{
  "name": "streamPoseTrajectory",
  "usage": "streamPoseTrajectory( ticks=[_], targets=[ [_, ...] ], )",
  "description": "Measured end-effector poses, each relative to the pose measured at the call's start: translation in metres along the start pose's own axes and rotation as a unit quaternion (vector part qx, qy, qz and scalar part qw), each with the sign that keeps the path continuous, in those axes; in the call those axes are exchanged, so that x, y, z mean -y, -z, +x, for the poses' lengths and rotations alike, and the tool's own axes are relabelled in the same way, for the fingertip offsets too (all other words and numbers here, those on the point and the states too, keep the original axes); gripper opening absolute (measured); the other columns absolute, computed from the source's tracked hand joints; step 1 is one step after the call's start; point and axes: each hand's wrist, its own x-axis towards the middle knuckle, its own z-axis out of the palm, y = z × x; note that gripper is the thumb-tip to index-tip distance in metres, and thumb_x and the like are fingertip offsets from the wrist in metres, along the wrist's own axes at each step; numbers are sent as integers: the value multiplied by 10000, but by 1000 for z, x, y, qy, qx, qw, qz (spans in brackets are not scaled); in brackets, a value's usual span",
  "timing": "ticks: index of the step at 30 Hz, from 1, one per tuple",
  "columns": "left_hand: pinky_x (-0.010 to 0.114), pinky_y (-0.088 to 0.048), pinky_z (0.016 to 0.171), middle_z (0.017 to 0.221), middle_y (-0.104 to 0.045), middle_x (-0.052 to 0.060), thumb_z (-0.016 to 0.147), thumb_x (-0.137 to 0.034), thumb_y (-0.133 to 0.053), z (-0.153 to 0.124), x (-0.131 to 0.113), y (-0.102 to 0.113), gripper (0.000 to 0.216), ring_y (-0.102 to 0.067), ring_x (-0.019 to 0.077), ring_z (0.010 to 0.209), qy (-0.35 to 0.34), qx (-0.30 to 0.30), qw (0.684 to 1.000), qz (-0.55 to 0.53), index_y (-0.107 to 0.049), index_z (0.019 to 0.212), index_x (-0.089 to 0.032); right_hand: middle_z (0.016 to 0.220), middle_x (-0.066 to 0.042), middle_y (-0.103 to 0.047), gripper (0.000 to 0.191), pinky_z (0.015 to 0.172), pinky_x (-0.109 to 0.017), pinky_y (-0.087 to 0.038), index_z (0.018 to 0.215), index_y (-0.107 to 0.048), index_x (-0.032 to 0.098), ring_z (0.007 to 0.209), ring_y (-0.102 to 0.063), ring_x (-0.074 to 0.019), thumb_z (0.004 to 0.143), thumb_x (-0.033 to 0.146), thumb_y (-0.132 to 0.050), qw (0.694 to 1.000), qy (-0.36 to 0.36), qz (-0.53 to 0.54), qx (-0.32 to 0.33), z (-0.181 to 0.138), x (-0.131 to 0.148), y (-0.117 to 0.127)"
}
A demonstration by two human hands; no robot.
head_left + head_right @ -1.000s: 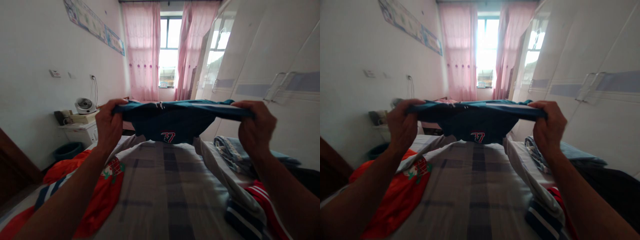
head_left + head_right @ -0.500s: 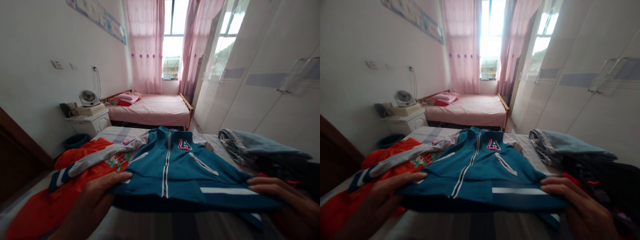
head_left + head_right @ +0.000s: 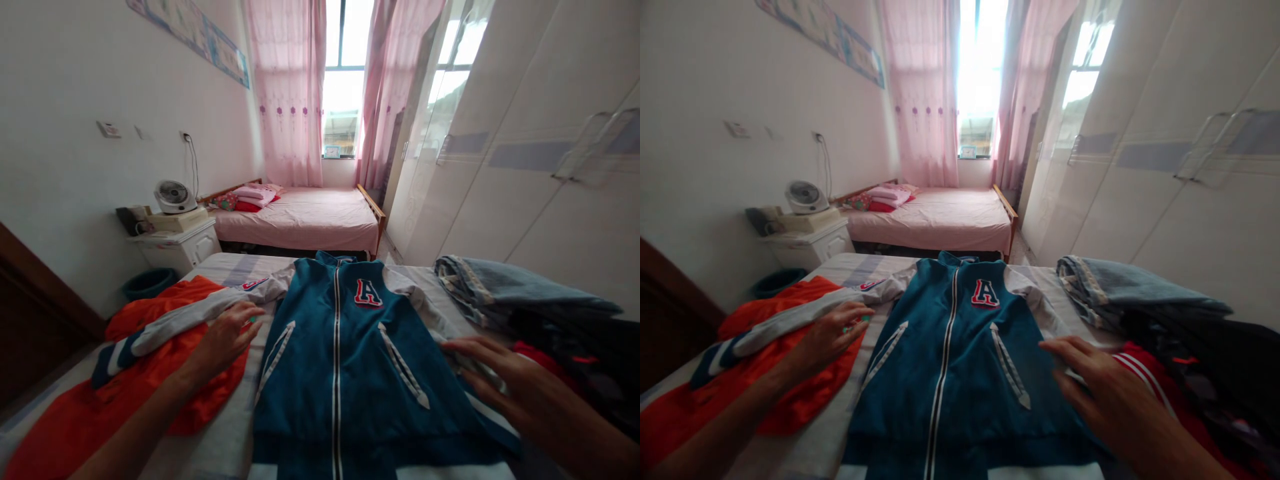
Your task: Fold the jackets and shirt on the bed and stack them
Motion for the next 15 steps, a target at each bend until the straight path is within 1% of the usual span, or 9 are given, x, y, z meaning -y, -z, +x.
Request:
streamPoseTrajectory(
  ticks=[2, 4, 6, 7, 8, 10, 11, 13, 15],
  targets=[
    [340, -377, 1014, 1272, -540, 101, 866, -296, -457, 30, 18, -9, 354, -491, 231, 1181, 44, -30, 995, 80, -604, 1164, -172, 1154, -43, -633, 317, 858, -365, -533, 1111, -620, 290, 993, -633, -248, 844, 332, -455, 999, 5, 6, 48, 30, 10, -10],
    [422, -369, 1004, 1285, -519, 151, 841, -301, -485, 49, 34, -19, 392, -458, 296, 1208, 102, -45, 986, 125, -584, 1187, -144, 1217, -71, -590, 343, 945, -385, -473, 1148, -593, 241, 1066, -593, -239, 872, 327, -407, 998, -1, -1, 65, 49, 10, -34],
    [497, -395, 940, 1192, -571, 189, 823, -322, -512, 59, 46, -26, 401, -495, 349, 1151, 150, -51, 975, 154, -593, 1160, -120, 1258, -95, -560, 375, 974, -416, -438, 1185, -566, 209, 1131, -552, -243, 875, 320, -386, 997, -28, -32, 61, 55, 1, -65],
    [505, -416, 900, 1120, -606, 191, 810, -315, -528, 62, 51, -28, 377, -530, 356, 1098, 163, -50, 972, 160, -615, 1116, -113, 1271, -106, -550, 387, 973, -433, -432, 1197, -558, 197, 1156, -533, -251, 871, 314, -384, 996, -49, -55, 57, 54, -6, -80],
    [489, -438, 863, 1047, -635, 178, 799, -295, -539, 64, 55, -27, 336, -565, 347, 1039, 170, -47, 970, 164, -638, 1065, -116, 1281, -113, -544, 396, 968, -448, -428, 1203, -557, 190, 1178, -515, -260, 866, 307, -384, 993, -68, -79, 55, 52, -13, -94],
    [419, -466, 812, 965, -660, 141, 788, -236, -536, 69, 62, -20, 263, -607, 304, 952, 167, -48, 971, 166, -666, 990, -131, 1285, -115, -546, 401, 963, -466, -420, 1200, -568, 183, 1206, -488, -273, 858, 292, -388, 988, -87, -120, 53, 45, -26, -115],
    [393, -469, 803, 978, -658, 134, 791, -210, -520, 71, 66, -13, 263, -610, 289, 947, 164, -58, 971, 167, -665, 997, -134, 1281, -112, -552, 400, 968, -467, -412, 1198, -573, 183, 1213, -480, -271, 858, 285, -388, 986, -85, -133, 49, 41, -30, -122],
    [391, -462, 811, 1053, -632, 160, 815, -190, -470, 77, 73, 5, 324, -594, 295, 985, 172, -97, 965, 174, -632, 1086, -116, 1277, -102, -559, 398, 982, -454, -396, 1198, -577, 185, 1225, -465, -260, 861, 266, -381, 986, -71, -146, 41, 37, -35, -128],
    [415, -450, 838, 1093, -601, 194, 847, -195, -403, 82, 78, 21, 371, -566, 323, 1033, 189, -136, 955, 183, -603, 1134, -70, 1263, -102, -569, 388, 979, -441, -398, 1184, -586, 182, 1214, -474, -253, 860, 254, -384, 987, -61, -148, 29, 35, -34, -127]
  ],
)
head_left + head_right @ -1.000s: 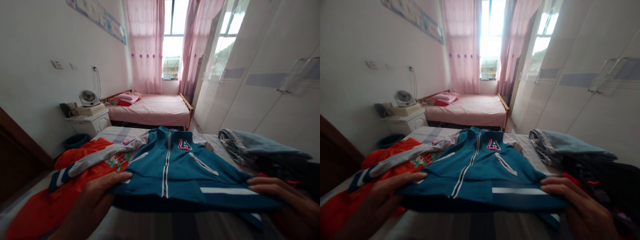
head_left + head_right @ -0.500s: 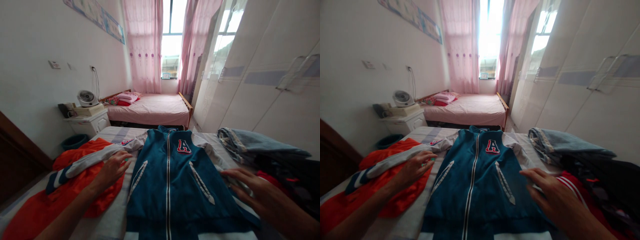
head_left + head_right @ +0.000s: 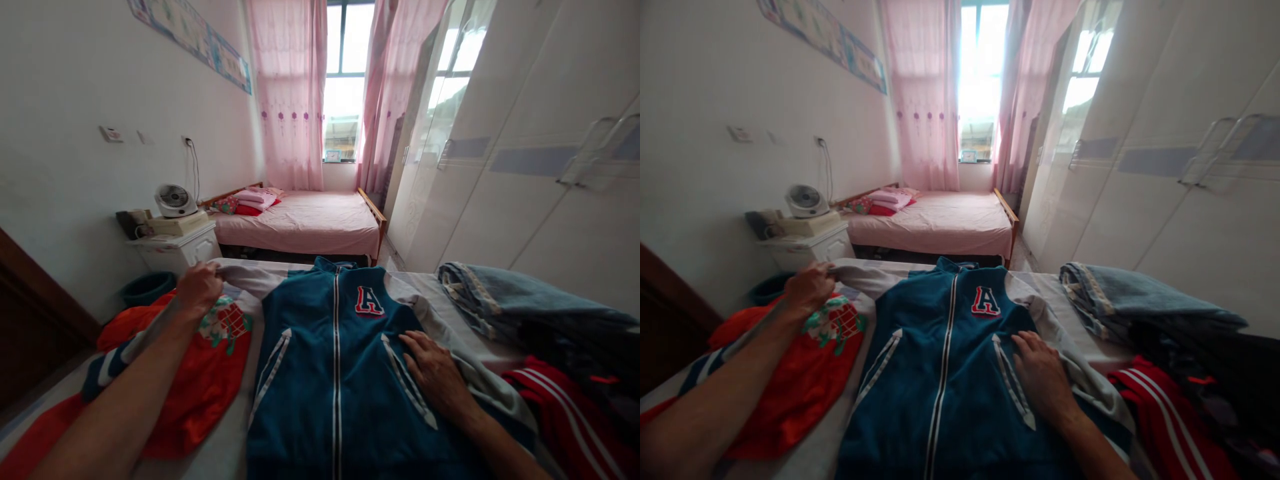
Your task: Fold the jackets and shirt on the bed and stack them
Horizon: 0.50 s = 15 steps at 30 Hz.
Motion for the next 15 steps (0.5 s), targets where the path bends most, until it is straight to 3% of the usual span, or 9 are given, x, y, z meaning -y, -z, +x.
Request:
streamPoseTrajectory(
  ticks=[2, 4, 10, 13, 15],
  targets=[
    [426, -427, 887, 1107, -586, 175, 876, -194, -323, 1, 0, 7, 410, -535, 333, 1086, -9, -18, 1000, -4, -595, 1136, -33, 1250, -105, -578, 378, 967, -448, -406, 1173, -592, 178, 1204, -483, -257, 859, 250, -392, 1000, 5, 7, -10, 0, 2, 4],
    [437, -392, 951, 1165, -563, 148, 877, -187, -305, -13, -10, 6, 422, -496, 326, 1147, -61, -22, 998, -20, -584, 1152, -31, 1234, -111, -587, 371, 958, -456, -413, 1164, -596, 169, 1196, -493, -261, 857, 247, -403, 1000, 7, 19, -13, 1, 3, 8],
    [391, -425, 992, 1263, -551, 120, 838, -255, -475, -111, -49, -14, 343, -512, 253, 1178, -213, 29, 968, -132, -611, 1142, -174, 1205, -112, -588, 329, 917, -431, -445, 1123, -601, 168, 1104, -560, -248, 855, 235, -422, 999, -24, 40, -19, -1, -4, 21],
    [389, -461, 955, 1244, -568, 109, 858, -293, -460, -155, -48, -7, 329, -547, 246, 1141, -194, 82, 951, -225, -612, 1132, -189, 1119, -116, -618, 288, 877, -429, -469, 1050, -617, 162, 1032, -594, -257, 869, 271, -421, 996, -49, 73, -27, -9, 2, 41],
    [361, -501, 890, 1154, -617, 93, 868, -341, -457, -178, -42, 6, 339, -615, 225, 1015, -151, 125, 947, -254, -605, 1139, -199, 1047, -87, -641, 258, 838, -367, -496, 1001, -624, 188, 954, -626, -217, 883, 298, -422, 990, -19, 137, 15, -22, 13, 60]
  ],
)
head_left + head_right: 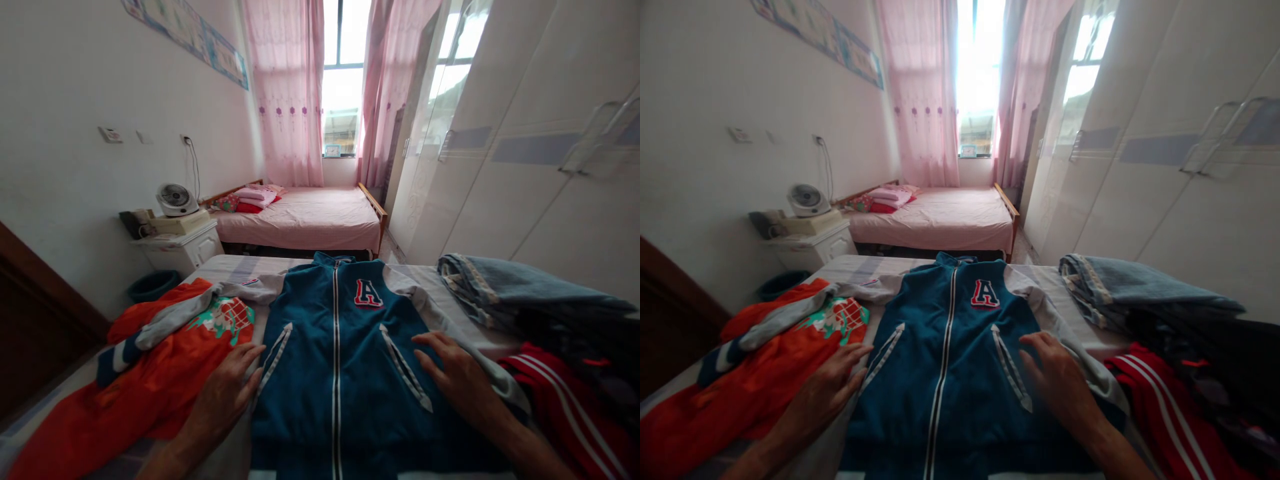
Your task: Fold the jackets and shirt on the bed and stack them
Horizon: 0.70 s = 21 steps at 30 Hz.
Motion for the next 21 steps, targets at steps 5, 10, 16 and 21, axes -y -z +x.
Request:
streamPoseTrajectory(
  ticks=[5, 10, 16, 21],
  targets=[
    [251, -537, 718, 879, -677, 3, 841, -404, -529, -52, -7, 15, 424, -641, 151, 730, 60, 93, 988, -113, -531, 1249, -290, 1179, -41, -608, 422, 853, -257, -495, 1144, -573, 265, 1035, -602, -180, 730, 258, -655, 968, 169, 89, 164, -50, 42, 13],
    [340, -525, 842, 1151, -603, 56, 639, -357, -737, -85, -17, 7, 913, -604, 240, 971, -21, 149, 971, -183, -282, 1430, -321, 1273, -85, -572, 657, 919, -410, -462, 1274, -512, 257, 1159, -526, -280, 642, 217, -685, 942, 293, 11, 165, -75, 49, -10],
    [311, -502, 905, 1359, -421, 61, 656, -13, -505, -100, -31, -13, 922, -498, 246, 1194, -31, 54, 988, -143, -192, 1443, -375, 1164, -42, -640, 471, 930, -315, -441, 1122, -596, 228, 1096, -563, -174, 723, 15, -466, 948, 310, -16, 67, -80, 52, -21],
    [286, -492, 917, 1245, -500, 68, 589, 59, -353, -93, -38, -22, 882, -532, 192, 1150, -22, -16, 986, -164, -309, 1399, -287, 1186, -55, -625, 611, 874, -335, -459, 1185, -567, 207, 1057, -577, -201, 636, -19, -427, 940, 333, -77, 10, -81, 48, -25]
  ],
)
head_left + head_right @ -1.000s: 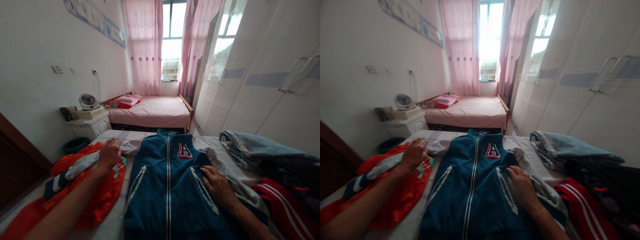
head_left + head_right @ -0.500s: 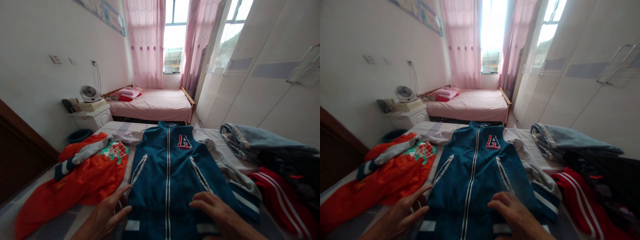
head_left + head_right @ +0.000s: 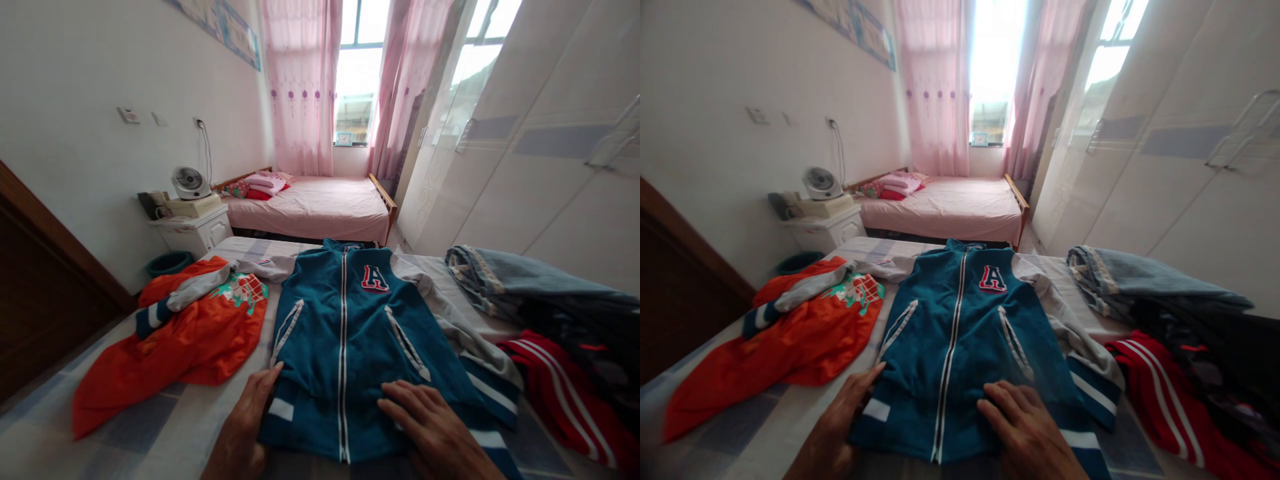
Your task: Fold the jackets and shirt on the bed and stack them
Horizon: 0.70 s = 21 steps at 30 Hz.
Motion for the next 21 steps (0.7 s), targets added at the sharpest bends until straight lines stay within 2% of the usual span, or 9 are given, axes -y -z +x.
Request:
streamPoseTrajectory(
  ticks=[4, 6, 7, 9, 13, 15, 18, 21],
  targets=[
    [239, -490, 858, 1111, -538, 33, 619, 28, -393, 17, -25, 27, 665, -577, 173, 1040, -59, -96, 993, 41, -542, 1182, -292, 976, -26, -669, 388, 759, -293, -468, 1079, -615, 258, 855, -617, -164, 794, 59, -443, 996, -64, -31, -53, 0, -15, 31],
    [234, -478, 834, 1045, -551, 23, 671, -4, -419, 25, -39, 46, 524, -586, 166, 977, -95, -136, 983, 73, -596, 1072, -291, 982, -29, -654, 322, 788, -297, -461, 1100, -607, 278, 873, -610, -168, 846, 147, -459, 991, -91, -42, -88, 1, -22, 52],
    [231, -476, 818, 1018, -561, 24, 691, -24, -427, 27, -43, 52, 464, -590, 165, 949, -106, -137, 981, 86, -611, 1030, -281, 1020, -36, -644, 329, 817, -309, -457, 1131, -594, 284, 915, -605, -180, 847, 173, -469, 988, -102, -51, -103, 0, -25, 58],
    [219, -482, 776, 976, -589, 28, 688, -47, -429, 27, -44, 58, 385, -603, 163, 896, -106, -98, 983, 114, -633, 936, -259, 1072, -42, -633, 397, 823, -324, -466, 1176, -571, 285, 950, -602, -201, 810, 163, -477, 984, -116, -71, -112, -6, -29, 60],
    [192, -494, 674, 908, -629, 17, 602, -29, -389, 17, -24, 53, 370, -626, 142, 767, -51, 0, 987, 155, -630, 776, -250, 998, -15, -662, 562, 725, -286, -504, 1113, -606, 289, 864, -635, -175, 678, 12, -385, 984, -123, -95, -86, -31, -36, 34],
    [190, -495, 689, 920, -631, 16, 619, -31, -400, 15, -15, 56, 389, -630, 143, 787, -50, 2, 988, 147, -640, 821, -261, 976, -16, -660, 561, 724, -289, -509, 1075, -624, 295, 866, -636, -180, 660, 5, -383, 983, -130, -93, -95, -44, -41, 31],
    [193, -494, 754, 961, -627, 23, 691, -68, -453, 18, -10, 69, 403, -626, 161, 884, -81, 4, 989, 121, -642, 974, -285, 1046, -39, -638, 510, 792, -348, -502, 1162, -589, 312, 954, -612, -237, 709, 108, -477, 980, -127, -95, -123, -57, -47, 43],
    [176, -501, 732, 964, -643, 6, 666, -79, -482, 20, -10, 75, 426, -640, 160, 859, -90, 65, 988, 110, -649, 981, -313, 1007, -21, -658, 498, 766, -324, -516, 1140, -595, 340, 911, -633, -222, 703, 121, -502, 983, -120, -78, -118, -65, -45, 49]
  ],
)
